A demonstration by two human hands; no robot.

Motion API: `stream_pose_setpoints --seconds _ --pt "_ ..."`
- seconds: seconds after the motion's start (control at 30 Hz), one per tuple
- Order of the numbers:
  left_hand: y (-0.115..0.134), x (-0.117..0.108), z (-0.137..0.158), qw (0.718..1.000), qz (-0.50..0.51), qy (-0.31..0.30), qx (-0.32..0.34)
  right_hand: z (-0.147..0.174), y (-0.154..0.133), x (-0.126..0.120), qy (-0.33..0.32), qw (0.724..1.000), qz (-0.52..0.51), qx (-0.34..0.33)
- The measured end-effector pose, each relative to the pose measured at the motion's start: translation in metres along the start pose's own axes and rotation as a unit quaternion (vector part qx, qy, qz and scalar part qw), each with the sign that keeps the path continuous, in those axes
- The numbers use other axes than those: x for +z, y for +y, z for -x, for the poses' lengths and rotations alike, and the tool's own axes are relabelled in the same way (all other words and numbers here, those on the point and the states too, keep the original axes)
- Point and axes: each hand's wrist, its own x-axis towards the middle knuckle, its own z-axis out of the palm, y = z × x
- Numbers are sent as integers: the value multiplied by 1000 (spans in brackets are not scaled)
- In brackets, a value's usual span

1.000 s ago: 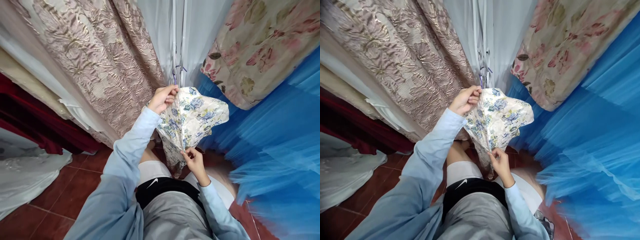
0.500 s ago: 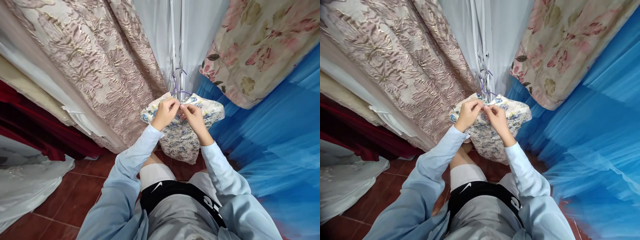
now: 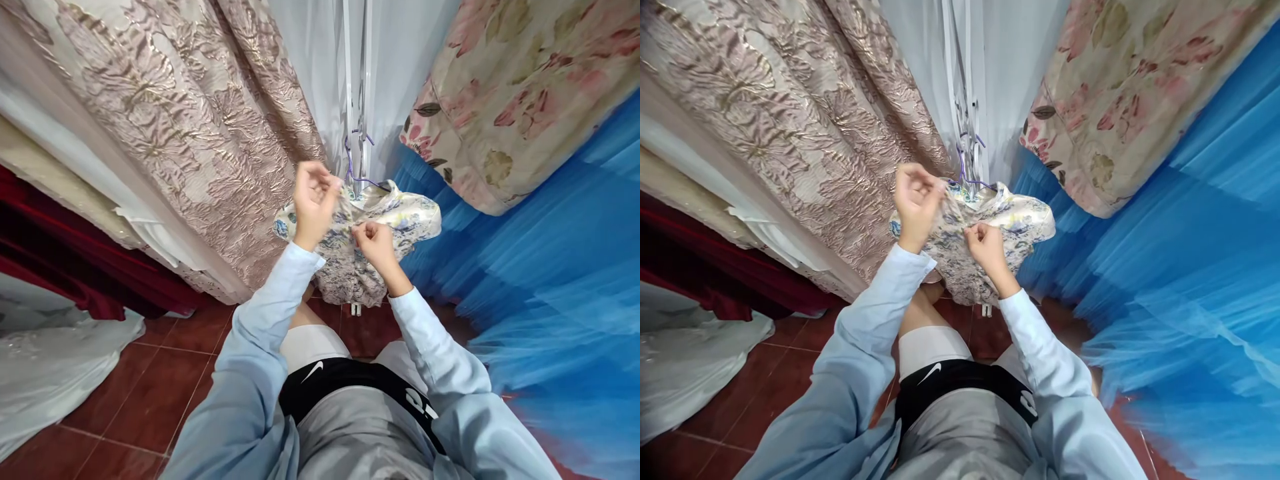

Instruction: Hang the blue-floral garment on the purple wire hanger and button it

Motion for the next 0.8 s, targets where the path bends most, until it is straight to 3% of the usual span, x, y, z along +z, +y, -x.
stream_pose_setpoints --seconds 0.1,0.2,0.3,0.37,0.43,0.5,0.6,0.7,0.8 --pt "-15 -41 -27 992 36 113 -31 21 21 -2 -32 997 63 27" --pt "-42 -99 -40 980 40 171 -91 44 34 2 -56 995 75 46" --pt "-69 -143 -21 967 4 189 -172 56 36 14 -97 991 78 44" --pt "-81 -154 8 964 -22 155 -214 59 36 23 -119 987 94 43" --pt "-90 -149 46 954 -32 128 -270 62 39 29 -131 983 120 52" --pt "-95 -132 84 921 20 132 -367 66 47 29 -137 977 145 69" --pt "-89 -95 127 907 57 101 -405 80 67 17 -150 969 165 104" --pt "-63 -56 144 907 123 21 -403 95 81 -5 -151 960 194 137" --pt "-21 -19 141 925 142 -98 -339 105 73 -27 -140 965 175 135"
